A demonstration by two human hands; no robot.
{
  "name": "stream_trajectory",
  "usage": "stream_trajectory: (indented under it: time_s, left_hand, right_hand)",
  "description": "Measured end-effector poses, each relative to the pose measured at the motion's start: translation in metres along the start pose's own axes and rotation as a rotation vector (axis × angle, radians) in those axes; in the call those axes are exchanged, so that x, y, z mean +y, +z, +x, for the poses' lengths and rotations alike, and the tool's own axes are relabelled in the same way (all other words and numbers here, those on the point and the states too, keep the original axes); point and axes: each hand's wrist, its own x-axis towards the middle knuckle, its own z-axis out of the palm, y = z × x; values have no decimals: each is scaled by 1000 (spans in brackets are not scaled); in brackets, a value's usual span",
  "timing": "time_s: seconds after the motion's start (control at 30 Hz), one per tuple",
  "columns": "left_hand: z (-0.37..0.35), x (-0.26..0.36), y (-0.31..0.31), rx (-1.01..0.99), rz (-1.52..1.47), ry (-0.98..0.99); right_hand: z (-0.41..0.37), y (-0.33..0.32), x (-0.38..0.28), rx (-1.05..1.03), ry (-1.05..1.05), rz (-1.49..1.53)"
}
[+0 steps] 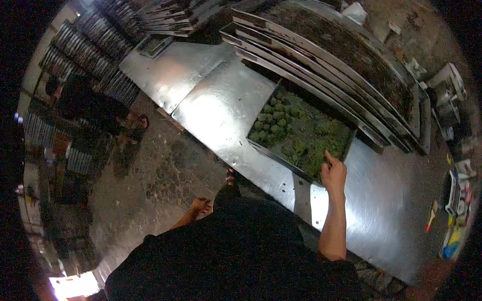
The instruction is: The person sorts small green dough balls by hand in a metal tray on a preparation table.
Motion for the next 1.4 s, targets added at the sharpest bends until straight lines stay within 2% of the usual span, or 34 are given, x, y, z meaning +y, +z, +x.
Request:
stream_trajectory:
  time_s: [0.03,0.07,0.1,0.13,0.2,0.23,0.27,0.3,0.33,0.37,0.4,0.47,0.53,0.57,0.6,0.63,0.67,0.73,0.8,0.83,0.87,0.93,0.97,1.03,1.07,1.1,1.13,1.17,1.23,1.33,1.37,1.4]
  left_hand:
    - [-6,9,-8,-19,19,2]
    - [-18,26,-20,-110,-176,-80]
    - [-29,38,-27,-202,-367,-171]
    - [-21,29,-21,-230,-339,-183]
    - [7,12,-9,-90,-415,-392]
    - [5,8,-21,-213,-564,-281]
    - [3,8,-18,-228,-547,-286]
    - [-19,34,-22,-114,-476,-284]
    - [-34,53,-25,3,-407,-279]
    - [-33,52,-25,-3,-401,-282]
    - [-30,46,-25,-38,-279,-209]
    - [-33,47,-27,-75,-153,-138]
    - [-42,64,-27,-32,-279,-339]
    - [-39,60,-27,-37,-272,-343]
    - [-31,45,-24,-63,-220,-227]
    - [-32,41,-23,-90,-169,-112]
    - [-33,38,-22,-96,-165,-117]
    - [-39,51,-23,-84,-378,-302]
    - [-38,47,-20,-78,-485,-310]
    - [-34,35,-15,-82,-577,-314]
    - [-27,24,-10,-61,-609,-327]
    - [-9,-1,-5,-159,-576,-402]
    - [-15,8,-6,-72,-562,-365]
    - [-6,-2,2,-45,-503,-359]
    - [1,-7,5,-37,-414,-340]
    - [-15,7,-7,-52,-586,-407]
    - [-27,20,-13,-38,-604,-408]
    - [-36,34,-16,3,-515,-385]
    - [-36,39,-19,56,-440,-365]
    - [-28,24,-16,52,-474,-397]
    - [-21,12,-14,-10,-447,-418]
    - [-22,14,-17,-75,-417,-438]
  right_hand:
    - [-2,-6,-16,-23,34,-101]
    - [-3,-11,-22,-52,76,-203]
    - [-3,-9,-15,31,-15,-228]
    - [-2,-8,-13,111,-104,-257]
    - [4,-11,-2,43,-42,-225]
    - [8,-4,8,191,-207,-193]
    - [10,0,18,338,-378,-162]
    - [7,-6,5,339,-361,-169]
    - [4,-15,-25,301,-93,3]
    - [4,-20,-40,260,171,176]
    - [6,-17,-35,259,178,174]
    - [13,-5,-21,343,310,567]
    - [16,-1,-21,340,347,668]
    - [16,-3,-20,276,401,826]
    - [14,-5,-20,210,458,984]
    - [12,-8,-31,211,471,980]
    - [12,-9,-45,220,415,1027]
    - [12,-10,-39,217,350,1073]
    - [16,-8,-3,29,471,1369]
    - [14,-10,-27,108,570,1477]
    - [12,-7,-29,64,567,1470]
    - [14,-10,-17,-147,573,1566]
    - [15,-8,-3,-191,570,1558]
    - [17,1,13,-279,34,1574]
    - [17,2,12,-312,25,1575]
    - [15,-3,-6,-160,148,1432]
    - [15,-7,-26,-8,261,1279]
    - [17,-7,-45,-27,249,1282]
    - [20,-2,-76,149,369,1125]
    - [24,1,-67,125,436,1175]
    - [28,6,-51,118,497,1354]
    - [30,7,-57,115,493,1352]
